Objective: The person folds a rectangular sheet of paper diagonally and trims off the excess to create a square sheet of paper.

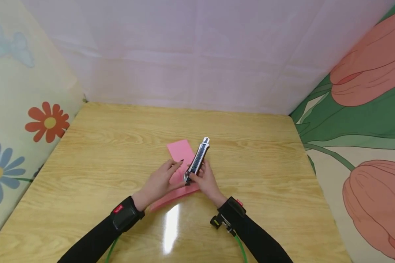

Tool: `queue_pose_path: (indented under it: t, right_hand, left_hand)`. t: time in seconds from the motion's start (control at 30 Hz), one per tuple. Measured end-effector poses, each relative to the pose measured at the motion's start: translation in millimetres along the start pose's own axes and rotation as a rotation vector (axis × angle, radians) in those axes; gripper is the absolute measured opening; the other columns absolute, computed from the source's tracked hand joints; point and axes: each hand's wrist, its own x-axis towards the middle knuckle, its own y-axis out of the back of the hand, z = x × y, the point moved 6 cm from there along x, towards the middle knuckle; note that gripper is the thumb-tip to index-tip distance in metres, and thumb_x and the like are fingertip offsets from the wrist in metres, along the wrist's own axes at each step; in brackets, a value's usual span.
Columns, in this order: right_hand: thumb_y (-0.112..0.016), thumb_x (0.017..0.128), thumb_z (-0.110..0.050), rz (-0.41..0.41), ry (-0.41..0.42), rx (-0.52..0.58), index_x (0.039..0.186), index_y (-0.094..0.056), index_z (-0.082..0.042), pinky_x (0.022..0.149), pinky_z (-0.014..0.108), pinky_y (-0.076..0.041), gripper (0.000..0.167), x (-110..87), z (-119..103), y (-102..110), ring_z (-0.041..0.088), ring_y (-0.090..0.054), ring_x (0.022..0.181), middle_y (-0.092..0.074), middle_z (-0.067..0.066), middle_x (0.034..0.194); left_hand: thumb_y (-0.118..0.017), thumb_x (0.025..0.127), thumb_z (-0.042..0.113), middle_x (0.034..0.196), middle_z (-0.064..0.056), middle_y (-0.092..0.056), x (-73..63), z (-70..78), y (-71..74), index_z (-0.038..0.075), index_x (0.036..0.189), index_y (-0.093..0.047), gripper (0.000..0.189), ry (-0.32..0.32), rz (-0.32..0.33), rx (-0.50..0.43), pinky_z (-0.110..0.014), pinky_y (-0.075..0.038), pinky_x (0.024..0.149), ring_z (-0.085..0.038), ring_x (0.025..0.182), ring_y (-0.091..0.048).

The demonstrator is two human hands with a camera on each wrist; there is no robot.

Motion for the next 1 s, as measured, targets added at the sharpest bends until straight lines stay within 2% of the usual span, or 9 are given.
queue_pose_path:
  t: [0.1, 0.2, 0.3, 0.4, 0.5, 0.67, 0.87, 1.0]
  right_hand:
    - [-0.047, 0.082, 0.020, 0.040, 0.001, -0.001, 0.138, -0.020, 0.012, 0.081, 0.024, -0.053, 0.063, -0.9, -1.8, 17.6, 0.034, -0.059, 0.105, -0.044, 0.041, 0.125]
    - [-0.045, 0.083, 0.021, 0.051, -0.013, -0.031, 0.142, -0.015, 0.012, 0.084, 0.021, -0.051, 0.066, -2.4, -1.4, 31.4, 0.034, -0.058, 0.107, -0.043, 0.042, 0.125]
    - [-0.043, 0.084, 0.021, 0.028, -0.031, -0.073, 0.144, -0.011, 0.011, 0.087, 0.021, -0.049, 0.068, -2.9, -0.1, 37.5, 0.037, -0.055, 0.111, -0.042, 0.042, 0.125]
    - [-0.043, 0.086, 0.020, 0.012, -0.052, -0.094, 0.144, -0.009, 0.011, 0.090, 0.023, -0.048, 0.068, -3.0, 1.9, 39.0, 0.041, -0.052, 0.115, -0.042, 0.041, 0.126]
    - [-0.044, 0.086, 0.019, 0.016, -0.069, -0.114, 0.143, -0.010, 0.013, 0.092, 0.025, -0.048, 0.067, -4.8, 5.4, 40.0, 0.044, -0.049, 0.116, -0.042, 0.041, 0.127]
    - [-0.043, 0.086, 0.020, -0.008, -0.069, -0.132, 0.142, -0.011, 0.016, 0.088, 0.023, -0.049, 0.064, -7.5, 10.3, 40.2, 0.042, -0.053, 0.112, -0.043, 0.042, 0.124]
    - [-0.039, 0.092, 0.015, -0.050, -0.012, -0.220, 0.135, -0.021, 0.023, 0.076, 0.017, -0.051, 0.047, -8.9, 12.1, 39.9, 0.023, -0.062, 0.095, -0.050, 0.043, 0.112]
    - [-0.039, 0.095, 0.009, -0.009, -0.008, -0.252, 0.125, -0.036, 0.020, 0.067, 0.020, -0.051, 0.031, -9.6, 11.7, 43.5, 0.017, -0.065, 0.079, -0.058, 0.038, 0.097]
  left_hand:
    - [-0.074, 0.081, 0.031, 0.121, -0.019, -0.055, 5.0, -8.6, -3.4, 0.000, 0.130, -0.054, 0.061, -0.074, -0.115, 0.064, -0.039, -0.050, 0.087, -0.029, 0.106, -0.057]
    - [-0.073, 0.081, 0.034, 0.140, -0.024, -0.041, 6.7, -15.2, -20.2, 0.006, 0.135, -0.050, 0.065, -0.158, -0.295, 0.104, -0.047, -0.037, 0.104, -0.036, 0.128, -0.041]
    - [-0.073, 0.078, 0.040, 0.148, -0.025, -0.027, 4.2, -19.1, -40.3, 0.010, 0.140, -0.045, 0.074, -0.205, -0.452, 0.094, -0.046, -0.027, 0.110, -0.037, 0.136, -0.027]
    - [-0.074, 0.075, 0.043, 0.150, -0.025, -0.022, 0.7, -21.0, -54.9, 0.011, 0.142, -0.042, 0.081, -0.225, -0.521, 0.074, -0.046, -0.024, 0.111, -0.037, 0.138, -0.022]
    - [-0.073, 0.075, 0.045, 0.150, -0.026, -0.021, -3.0, -23.2, -61.9, 0.011, 0.143, -0.040, 0.082, -0.213, -0.542, 0.065, -0.047, -0.022, 0.112, -0.039, 0.138, -0.022]
    - [-0.068, 0.079, 0.046, 0.147, -0.031, -0.022, -8.5, -30.9, -63.0, 0.010, 0.143, -0.040, 0.078, -0.122, -0.543, 0.090, -0.049, -0.023, 0.111, -0.042, 0.136, -0.024]
    - [-0.065, 0.082, 0.047, 0.145, -0.033, -0.026, -12.8, -36.2, -63.7, 0.007, 0.141, -0.043, 0.075, -0.095, -0.486, 0.162, -0.050, -0.029, 0.108, -0.044, 0.134, -0.028]
    - [-0.068, 0.080, 0.046, 0.140, -0.036, -0.031, -15.0, -36.5, -60.6, 0.006, 0.139, -0.045, 0.075, -0.105, -0.407, 0.148, -0.054, -0.034, 0.103, -0.046, 0.130, -0.033]
